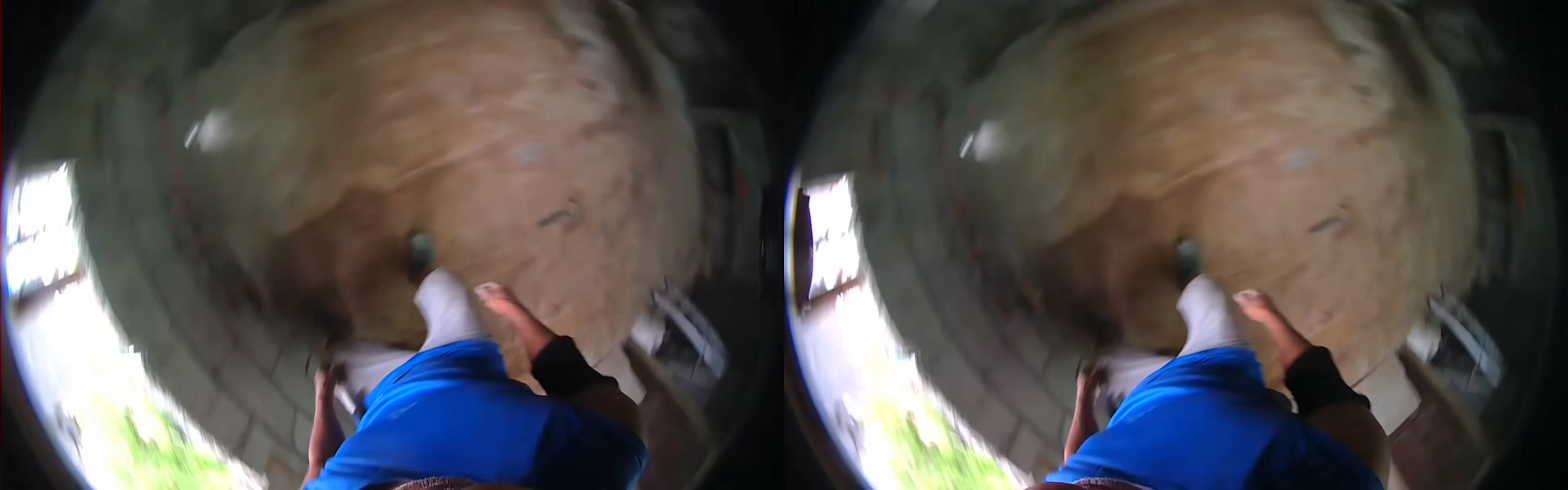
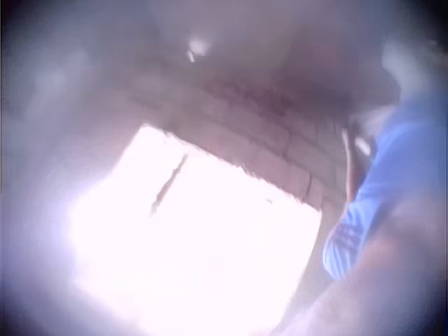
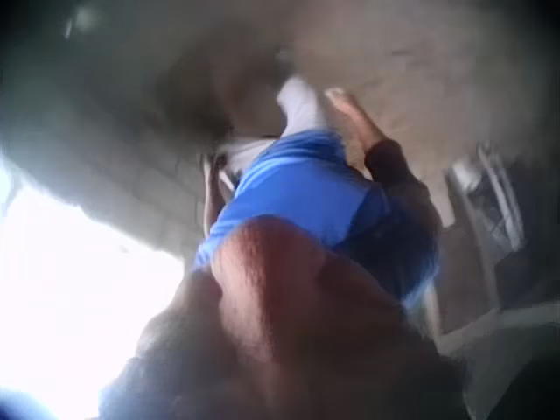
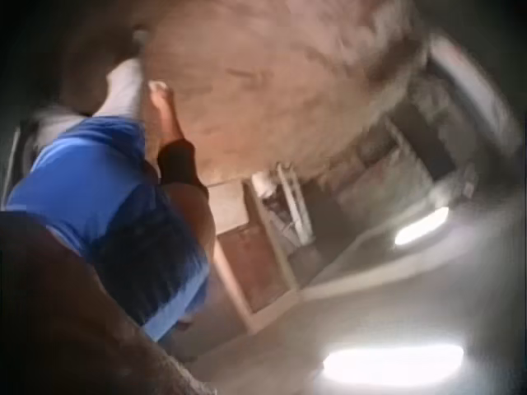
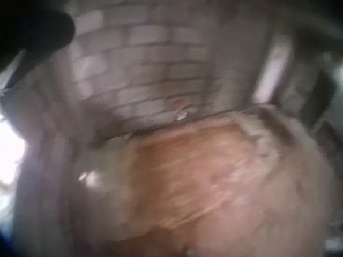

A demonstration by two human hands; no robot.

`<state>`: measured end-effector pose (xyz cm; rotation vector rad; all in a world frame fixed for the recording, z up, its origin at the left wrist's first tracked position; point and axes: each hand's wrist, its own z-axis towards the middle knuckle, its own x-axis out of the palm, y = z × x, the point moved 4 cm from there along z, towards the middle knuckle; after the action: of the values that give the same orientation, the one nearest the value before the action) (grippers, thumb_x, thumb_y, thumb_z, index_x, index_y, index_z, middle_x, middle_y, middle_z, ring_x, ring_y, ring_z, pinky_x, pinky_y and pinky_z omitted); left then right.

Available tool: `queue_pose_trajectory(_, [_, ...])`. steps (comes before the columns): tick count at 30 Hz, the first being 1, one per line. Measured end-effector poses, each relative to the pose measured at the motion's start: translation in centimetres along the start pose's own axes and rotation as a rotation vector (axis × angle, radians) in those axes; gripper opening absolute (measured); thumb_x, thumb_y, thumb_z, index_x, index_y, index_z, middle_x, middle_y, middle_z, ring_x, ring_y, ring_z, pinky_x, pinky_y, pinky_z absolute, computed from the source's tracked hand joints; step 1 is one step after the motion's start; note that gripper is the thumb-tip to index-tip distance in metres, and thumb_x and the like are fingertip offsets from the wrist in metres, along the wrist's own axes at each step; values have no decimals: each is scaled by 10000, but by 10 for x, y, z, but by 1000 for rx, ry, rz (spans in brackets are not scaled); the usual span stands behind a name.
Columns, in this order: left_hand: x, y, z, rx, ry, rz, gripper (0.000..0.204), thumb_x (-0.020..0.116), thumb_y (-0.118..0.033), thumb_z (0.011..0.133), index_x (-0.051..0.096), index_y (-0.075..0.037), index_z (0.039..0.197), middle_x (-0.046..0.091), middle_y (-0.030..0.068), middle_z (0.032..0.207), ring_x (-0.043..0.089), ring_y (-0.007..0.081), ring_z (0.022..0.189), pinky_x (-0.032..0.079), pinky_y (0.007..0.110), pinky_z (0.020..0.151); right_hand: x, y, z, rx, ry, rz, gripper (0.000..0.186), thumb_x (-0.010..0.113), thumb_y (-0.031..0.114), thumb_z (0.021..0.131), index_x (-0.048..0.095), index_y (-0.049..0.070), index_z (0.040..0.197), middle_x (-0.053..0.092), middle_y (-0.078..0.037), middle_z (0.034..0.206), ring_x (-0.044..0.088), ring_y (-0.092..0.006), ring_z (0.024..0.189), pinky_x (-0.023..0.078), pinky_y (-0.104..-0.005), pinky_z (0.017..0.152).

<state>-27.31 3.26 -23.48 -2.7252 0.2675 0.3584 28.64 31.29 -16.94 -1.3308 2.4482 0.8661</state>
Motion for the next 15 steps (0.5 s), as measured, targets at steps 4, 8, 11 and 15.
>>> queue_pose_trajectory(4, [-5, -160, 16, 312, 50, 116, 249, 635, -270, 802, 604, -52, 918, 608, 58, 853, 562, 146, 627, 472, 267, 533, -79, -27, -16, -367, -472, -160, 254, 519, 325, 864, 589, 83, 839, 545, -27, 712, 552, -155, 660, 452, -282, 628])
queue_pose_trajectory(8, [-14, -335, 14, 39, -42, -27, 91, 584, -212, 827, 561, -124, 821, 471, -29, 668, 424, 66, 504, 336, 218, 378, -109, -83, -36, -2, -460, 194, 288, 498, 311, 867, 605, 44, 869, 612, -92, 747, 596, -241, 747, 472, -320, 690])
queue_pose_trajectory(11, [-15, -447, 27, 193, -50, 88, 186, 595, -213, 818, 553, -116, 971, 430, -50, 657, 368, 40, 494, 272, 193, 389, -128, -113, -82, 341, -578, 337, 383, 506, 363, 860, 619, 12, 962, 646, -169, 903, 608, -315, 865, 470, -379, 782])
queue_pose_trajectory(15, [8, -560, 42, 217, -47, 118, 304, 579, -198, 800, 541, -77, 1076, 472, -15, 747, 415, 78, 576, 321, 235, 461, -95, -134, -135, 491, -360, 277, 405, 519, 384, 841, 615, 18, 984, 629, -194, 992, 593, -329, 946, 461, -407, 821])
